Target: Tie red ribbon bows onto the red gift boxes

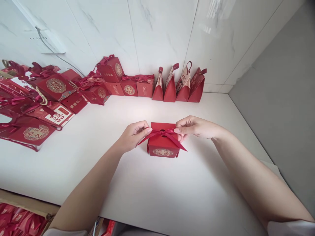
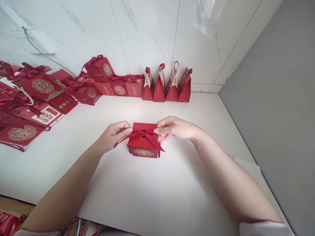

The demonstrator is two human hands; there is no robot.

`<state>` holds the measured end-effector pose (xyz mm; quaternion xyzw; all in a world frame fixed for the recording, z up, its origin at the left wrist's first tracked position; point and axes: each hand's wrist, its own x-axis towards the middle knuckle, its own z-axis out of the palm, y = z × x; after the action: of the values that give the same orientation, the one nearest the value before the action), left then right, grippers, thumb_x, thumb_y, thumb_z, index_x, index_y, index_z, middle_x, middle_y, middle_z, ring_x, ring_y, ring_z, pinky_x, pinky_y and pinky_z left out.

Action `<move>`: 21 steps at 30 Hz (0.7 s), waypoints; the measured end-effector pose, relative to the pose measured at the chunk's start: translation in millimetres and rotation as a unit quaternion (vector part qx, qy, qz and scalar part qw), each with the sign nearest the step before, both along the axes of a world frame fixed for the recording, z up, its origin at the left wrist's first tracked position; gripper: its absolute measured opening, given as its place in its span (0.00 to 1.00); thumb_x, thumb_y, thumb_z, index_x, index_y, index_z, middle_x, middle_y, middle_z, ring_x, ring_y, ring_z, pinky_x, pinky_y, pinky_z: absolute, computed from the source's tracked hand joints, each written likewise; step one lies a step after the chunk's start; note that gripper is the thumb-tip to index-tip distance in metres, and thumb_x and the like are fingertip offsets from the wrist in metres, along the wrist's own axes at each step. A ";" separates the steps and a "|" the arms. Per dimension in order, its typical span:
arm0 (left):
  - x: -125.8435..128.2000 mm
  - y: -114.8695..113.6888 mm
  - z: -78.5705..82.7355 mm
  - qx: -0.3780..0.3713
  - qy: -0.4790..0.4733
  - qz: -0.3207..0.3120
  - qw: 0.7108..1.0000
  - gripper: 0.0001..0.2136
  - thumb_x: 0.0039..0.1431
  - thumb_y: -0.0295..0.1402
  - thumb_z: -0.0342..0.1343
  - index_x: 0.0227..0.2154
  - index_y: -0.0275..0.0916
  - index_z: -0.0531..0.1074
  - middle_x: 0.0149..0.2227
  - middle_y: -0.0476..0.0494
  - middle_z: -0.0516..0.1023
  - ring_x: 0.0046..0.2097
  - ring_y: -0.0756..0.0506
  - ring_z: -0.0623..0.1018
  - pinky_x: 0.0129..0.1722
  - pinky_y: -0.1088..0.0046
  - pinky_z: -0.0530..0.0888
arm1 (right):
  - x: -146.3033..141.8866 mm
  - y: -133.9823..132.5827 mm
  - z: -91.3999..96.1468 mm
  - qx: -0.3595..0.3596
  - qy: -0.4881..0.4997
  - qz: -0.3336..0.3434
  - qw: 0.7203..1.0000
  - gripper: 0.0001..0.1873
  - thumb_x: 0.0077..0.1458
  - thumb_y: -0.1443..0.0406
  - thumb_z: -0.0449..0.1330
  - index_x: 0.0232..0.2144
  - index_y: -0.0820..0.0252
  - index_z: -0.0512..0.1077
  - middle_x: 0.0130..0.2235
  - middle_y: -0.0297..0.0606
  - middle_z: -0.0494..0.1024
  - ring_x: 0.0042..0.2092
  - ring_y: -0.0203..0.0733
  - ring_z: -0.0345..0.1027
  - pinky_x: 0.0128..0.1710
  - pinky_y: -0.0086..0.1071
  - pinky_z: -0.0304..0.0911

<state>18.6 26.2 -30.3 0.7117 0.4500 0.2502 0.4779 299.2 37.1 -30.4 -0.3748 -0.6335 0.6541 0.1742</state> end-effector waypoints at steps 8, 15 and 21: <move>1.9 -0.6 -0.7 -0.001 0.000 0.008 1.000 0.16 0.64 0.45 0.51 0.26 0.39 0.63 0.24 0.53 0.60 0.25 0.53 0.57 0.25 0.75 0.55 | 1.9 4.2 -4.4 -0.011 -0.010 0.003 1.000 0.23 0.50 0.47 0.66 0.27 0.63 0.74 0.31 0.38 0.79 0.33 0.38 0.74 0.37 0.33 0.68; -0.5 -2.2 8.4 -0.080 0.029 0.012 0.996 0.27 0.64 0.53 0.43 0.21 0.37 0.71 0.25 0.46 0.72 0.27 0.50 0.65 0.30 0.72 0.62 | -1.7 -6.5 12.7 0.015 -0.054 -0.025 0.998 0.22 0.52 0.47 0.64 0.30 0.61 0.71 0.31 0.39 0.79 0.32 0.38 0.74 0.35 0.33 0.69; -1.9 -3.2 11.1 -0.135 0.048 -0.021 0.989 0.22 0.59 0.50 0.56 0.19 0.38 0.73 0.25 0.48 0.76 0.30 0.50 0.71 0.33 0.73 0.66 | 3.2 -10.3 20.5 0.089 -0.062 -0.083 0.991 0.21 0.54 0.49 0.63 0.44 0.54 0.68 0.36 0.35 0.75 0.32 0.36 0.70 0.33 0.33 0.70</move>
<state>16.7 23.0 -19.3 0.6610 0.4870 0.1424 0.5528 302.5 26.9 -9.9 -0.4492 -0.6653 0.5541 0.2205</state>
